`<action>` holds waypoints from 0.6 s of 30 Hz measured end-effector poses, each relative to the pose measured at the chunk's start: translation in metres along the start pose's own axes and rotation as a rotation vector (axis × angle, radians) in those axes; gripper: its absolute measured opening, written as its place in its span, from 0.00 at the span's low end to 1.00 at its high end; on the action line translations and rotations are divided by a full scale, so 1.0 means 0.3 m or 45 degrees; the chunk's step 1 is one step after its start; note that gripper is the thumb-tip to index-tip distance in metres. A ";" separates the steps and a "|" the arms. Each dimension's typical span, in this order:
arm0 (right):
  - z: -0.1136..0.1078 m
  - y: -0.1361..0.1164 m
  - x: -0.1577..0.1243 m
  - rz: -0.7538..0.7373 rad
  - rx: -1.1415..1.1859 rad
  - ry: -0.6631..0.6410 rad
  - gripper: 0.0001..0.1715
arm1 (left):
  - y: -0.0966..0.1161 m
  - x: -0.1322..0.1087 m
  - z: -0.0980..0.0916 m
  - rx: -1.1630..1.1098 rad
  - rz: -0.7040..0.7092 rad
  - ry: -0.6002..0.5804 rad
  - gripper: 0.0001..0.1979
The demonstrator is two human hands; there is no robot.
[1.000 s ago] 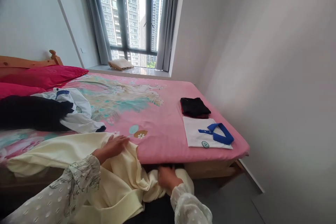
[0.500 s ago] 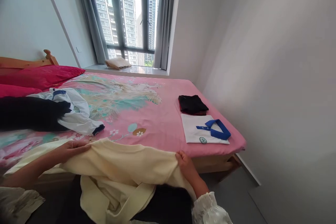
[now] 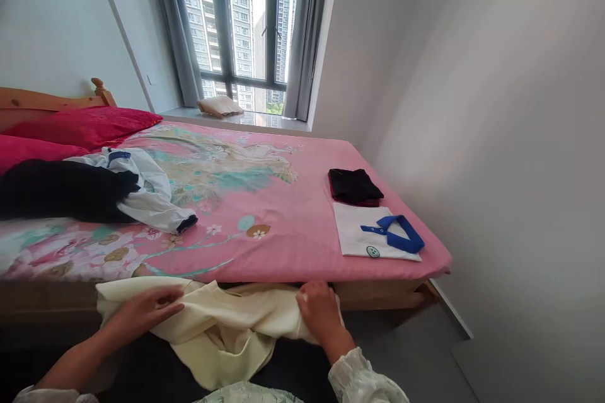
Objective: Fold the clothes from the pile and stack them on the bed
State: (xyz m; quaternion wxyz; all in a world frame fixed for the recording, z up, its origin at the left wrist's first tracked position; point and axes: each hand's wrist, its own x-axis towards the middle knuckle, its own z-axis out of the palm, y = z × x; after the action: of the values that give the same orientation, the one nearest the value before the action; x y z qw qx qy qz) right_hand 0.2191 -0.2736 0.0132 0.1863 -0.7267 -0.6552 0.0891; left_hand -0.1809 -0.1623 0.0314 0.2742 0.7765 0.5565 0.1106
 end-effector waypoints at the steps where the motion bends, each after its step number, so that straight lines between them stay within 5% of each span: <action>1: 0.010 -0.007 0.004 0.021 -0.078 -0.054 0.11 | 0.015 -0.003 0.017 0.047 0.040 0.023 0.21; 6: 0.059 0.013 -0.011 0.029 -0.290 -0.250 0.11 | 0.070 -0.026 0.078 0.145 0.039 -0.030 0.16; 10: 0.058 0.071 -0.060 -0.065 -0.070 -0.136 0.13 | 0.068 -0.072 0.102 -0.058 0.103 -0.029 0.10; 13: 0.044 0.089 -0.077 -0.111 0.049 -0.100 0.13 | 0.073 -0.122 0.122 -0.161 0.095 -0.188 0.07; 18: 0.037 0.028 -0.036 -0.131 -0.023 -0.174 0.13 | 0.086 -0.178 0.171 -0.071 -0.057 -0.237 0.11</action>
State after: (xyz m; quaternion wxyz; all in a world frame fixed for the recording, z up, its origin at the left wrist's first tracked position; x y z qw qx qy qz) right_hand 0.2213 -0.2832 -0.0014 0.1391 -0.6861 -0.7035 0.1229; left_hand -0.1547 -0.2330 0.0103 0.3486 0.7629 0.5424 0.0473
